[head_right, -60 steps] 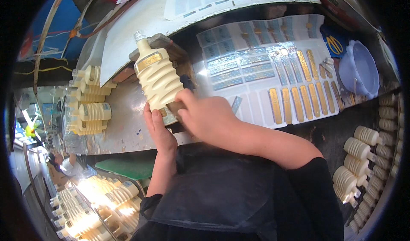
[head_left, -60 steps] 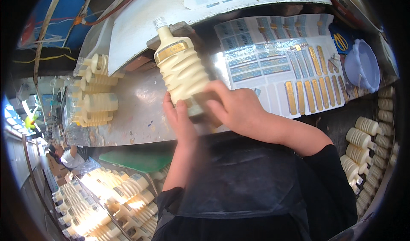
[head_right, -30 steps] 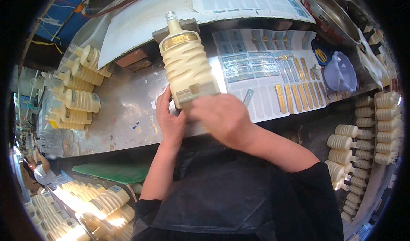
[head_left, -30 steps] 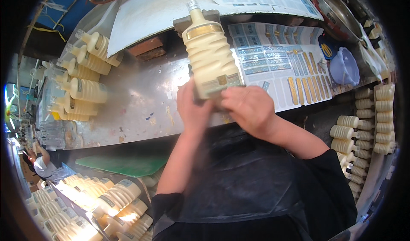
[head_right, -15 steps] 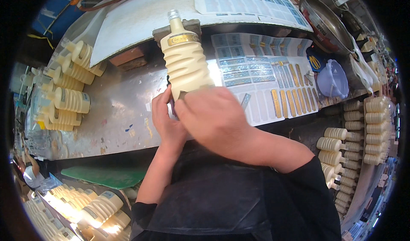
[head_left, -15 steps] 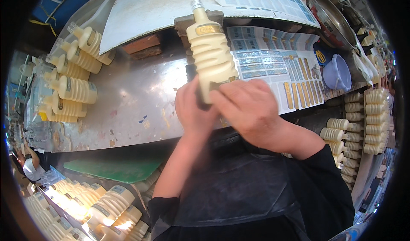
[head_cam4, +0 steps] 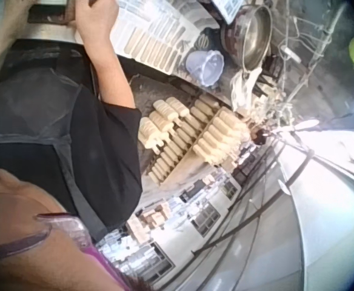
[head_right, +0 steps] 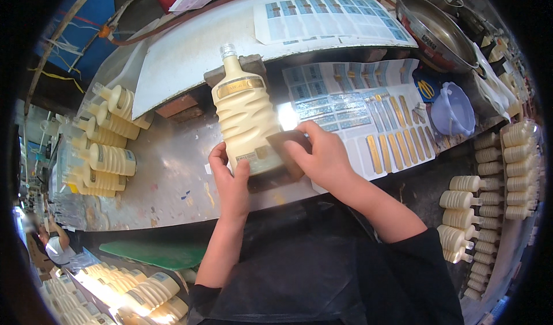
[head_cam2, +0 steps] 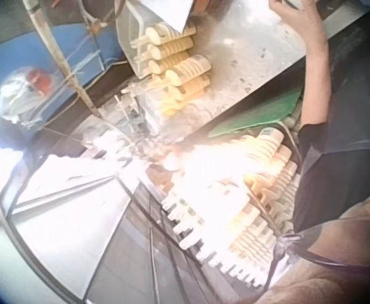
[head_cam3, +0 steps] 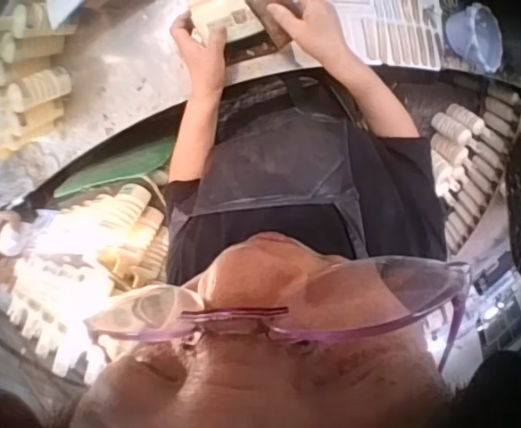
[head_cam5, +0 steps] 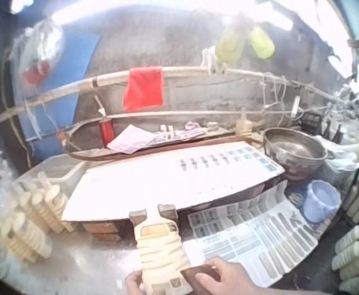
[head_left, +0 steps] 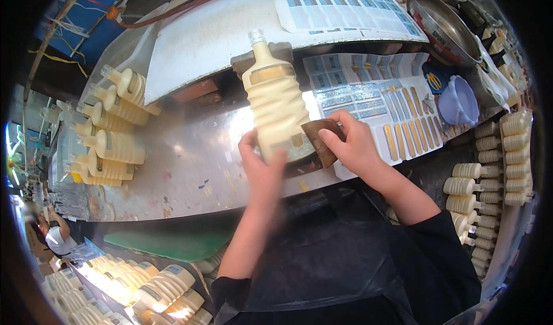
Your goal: The person applies rectangular labels to the sides of ribbed plastic bottles. They pick up a bottle, align and press a label onto its surface, smooth it, and place the bottle aside. The process repeats with multiple bottles on a metal workbench.
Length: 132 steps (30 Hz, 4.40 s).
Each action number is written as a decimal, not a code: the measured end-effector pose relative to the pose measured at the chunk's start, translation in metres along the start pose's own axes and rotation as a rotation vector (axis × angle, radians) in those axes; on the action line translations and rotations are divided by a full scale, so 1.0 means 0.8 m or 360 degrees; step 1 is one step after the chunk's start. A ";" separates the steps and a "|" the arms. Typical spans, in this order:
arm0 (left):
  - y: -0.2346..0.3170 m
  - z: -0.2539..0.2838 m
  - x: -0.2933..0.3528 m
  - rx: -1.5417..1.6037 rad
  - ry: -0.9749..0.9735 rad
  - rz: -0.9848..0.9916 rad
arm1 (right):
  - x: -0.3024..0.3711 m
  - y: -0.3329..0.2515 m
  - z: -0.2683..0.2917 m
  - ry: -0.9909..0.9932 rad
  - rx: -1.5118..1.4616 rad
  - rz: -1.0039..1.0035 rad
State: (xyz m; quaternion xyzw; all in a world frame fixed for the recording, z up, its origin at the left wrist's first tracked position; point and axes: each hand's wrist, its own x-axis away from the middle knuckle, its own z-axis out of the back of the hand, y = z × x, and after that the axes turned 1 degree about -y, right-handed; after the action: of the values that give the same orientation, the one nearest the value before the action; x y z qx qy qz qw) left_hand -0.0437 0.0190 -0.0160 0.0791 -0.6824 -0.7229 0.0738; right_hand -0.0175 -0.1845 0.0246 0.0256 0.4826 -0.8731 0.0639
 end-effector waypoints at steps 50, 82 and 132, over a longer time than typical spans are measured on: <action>-0.028 0.021 -0.005 -0.0747 -0.0159 -0.0309 | -0.109 -0.056 -0.008 0.0101 -0.0167 0.0142; 0.033 -0.004 -0.009 -0.1408 -0.0074 -0.1225 | 0.093 0.093 0.088 -0.0129 0.0635 0.0229; 0.117 -0.023 -0.054 0.0639 0.0177 -0.0043 | -0.081 -0.058 0.026 -0.0564 -0.1127 -0.0273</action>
State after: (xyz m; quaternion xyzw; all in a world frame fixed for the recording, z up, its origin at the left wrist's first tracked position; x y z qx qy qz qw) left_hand 0.0023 0.0048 0.0768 0.1412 -0.8065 -0.5678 0.0846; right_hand 0.0408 -0.1722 0.0817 -0.1892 0.7355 -0.6459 0.0778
